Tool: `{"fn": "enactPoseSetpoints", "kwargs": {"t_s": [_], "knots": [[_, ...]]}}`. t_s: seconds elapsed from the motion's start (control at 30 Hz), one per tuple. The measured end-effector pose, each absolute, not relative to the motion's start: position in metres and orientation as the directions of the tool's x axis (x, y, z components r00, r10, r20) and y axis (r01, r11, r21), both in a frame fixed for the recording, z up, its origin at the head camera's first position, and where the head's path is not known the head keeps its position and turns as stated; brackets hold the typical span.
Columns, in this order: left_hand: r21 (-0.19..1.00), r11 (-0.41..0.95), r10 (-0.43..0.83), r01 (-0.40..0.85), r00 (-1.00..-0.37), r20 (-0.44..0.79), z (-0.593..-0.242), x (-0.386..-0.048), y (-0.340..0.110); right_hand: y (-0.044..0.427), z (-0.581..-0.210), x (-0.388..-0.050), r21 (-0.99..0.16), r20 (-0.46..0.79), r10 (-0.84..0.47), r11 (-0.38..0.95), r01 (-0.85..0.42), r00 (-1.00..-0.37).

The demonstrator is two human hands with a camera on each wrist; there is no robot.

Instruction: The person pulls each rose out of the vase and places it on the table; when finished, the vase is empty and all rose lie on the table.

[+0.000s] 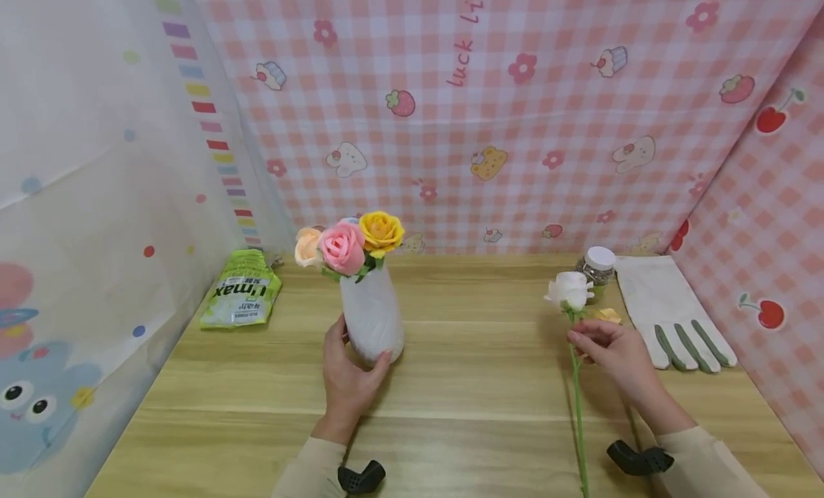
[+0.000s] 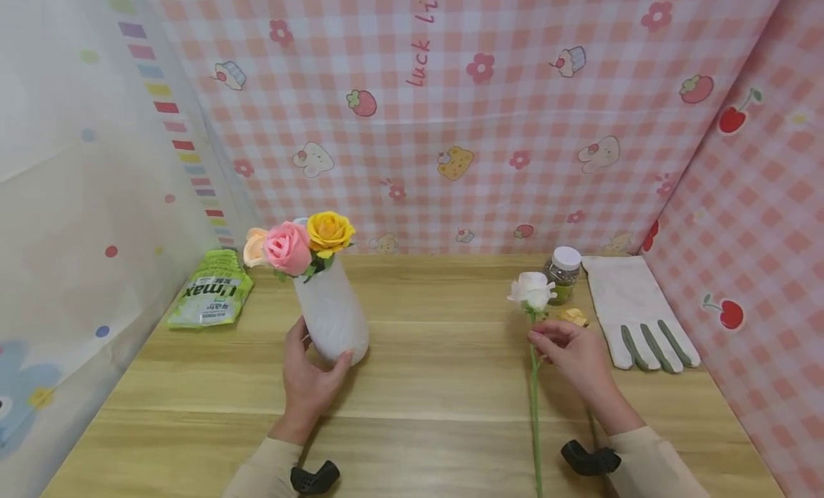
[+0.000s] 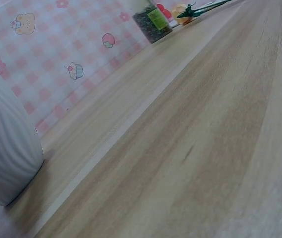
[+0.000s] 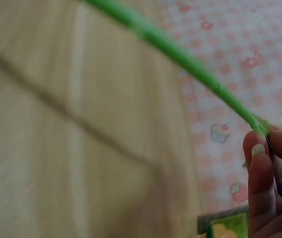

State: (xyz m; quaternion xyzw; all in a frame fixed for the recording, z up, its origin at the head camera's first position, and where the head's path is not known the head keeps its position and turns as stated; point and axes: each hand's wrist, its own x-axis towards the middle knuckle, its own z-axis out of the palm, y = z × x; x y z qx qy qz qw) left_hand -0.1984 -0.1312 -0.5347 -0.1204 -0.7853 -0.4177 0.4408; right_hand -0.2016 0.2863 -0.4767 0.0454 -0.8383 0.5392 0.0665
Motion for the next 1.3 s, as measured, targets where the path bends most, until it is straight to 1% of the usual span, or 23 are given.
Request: {"fn": "enactPoseSetpoints", "kwargs": {"t_s": [0.13, 0.23, 0.5, 0.63, 0.77, 1.0, 1.3], "knots": [[0.558, 0.620, -0.185, 0.552, -0.589, 0.787, -0.535, -0.198, -0.132, 0.291, -0.486, -0.200, -0.886, 0.103, -0.017, 0.453, -0.099, -0.995], [0.560, 0.618, -0.188, 0.552, -0.588, 0.787, -0.535, -0.198, -0.132, 0.294, -0.492, -0.201, -0.865, 0.093, -0.017, 0.494, -0.089, -0.996], [0.561, 0.605, -0.192, 0.564, -0.580, 0.791, -0.535, -0.199, -0.133, 0.298, -0.499, -0.204, -0.768, 0.125, -0.069, 0.625, -0.141, -0.990], [0.562, 0.602, -0.194, 0.567, -0.578, 0.792, -0.536, -0.199, -0.133, 0.302, -0.499, -0.207, -0.726, 0.149, -0.109, 0.663, -0.183, -0.983], [0.559, 0.604, -0.193, 0.568, -0.576, 0.794, -0.536, -0.199, -0.133, 0.303, -0.501, -0.209, -0.718, 0.160, -0.118, 0.667, -0.197, -0.980], [0.552, 0.605, -0.184, 0.574, -0.573, 0.798, -0.535, -0.199, -0.133, 0.303, -0.508, -0.208, -0.749, 0.118, -0.067, 0.650, -0.133, -0.991], [0.546, 0.615, -0.181, 0.569, -0.573, 0.800, -0.536, -0.199, -0.132, 0.302, -0.510, -0.207, -0.742, 0.100, -0.070, 0.660, -0.122, -0.992]]}}
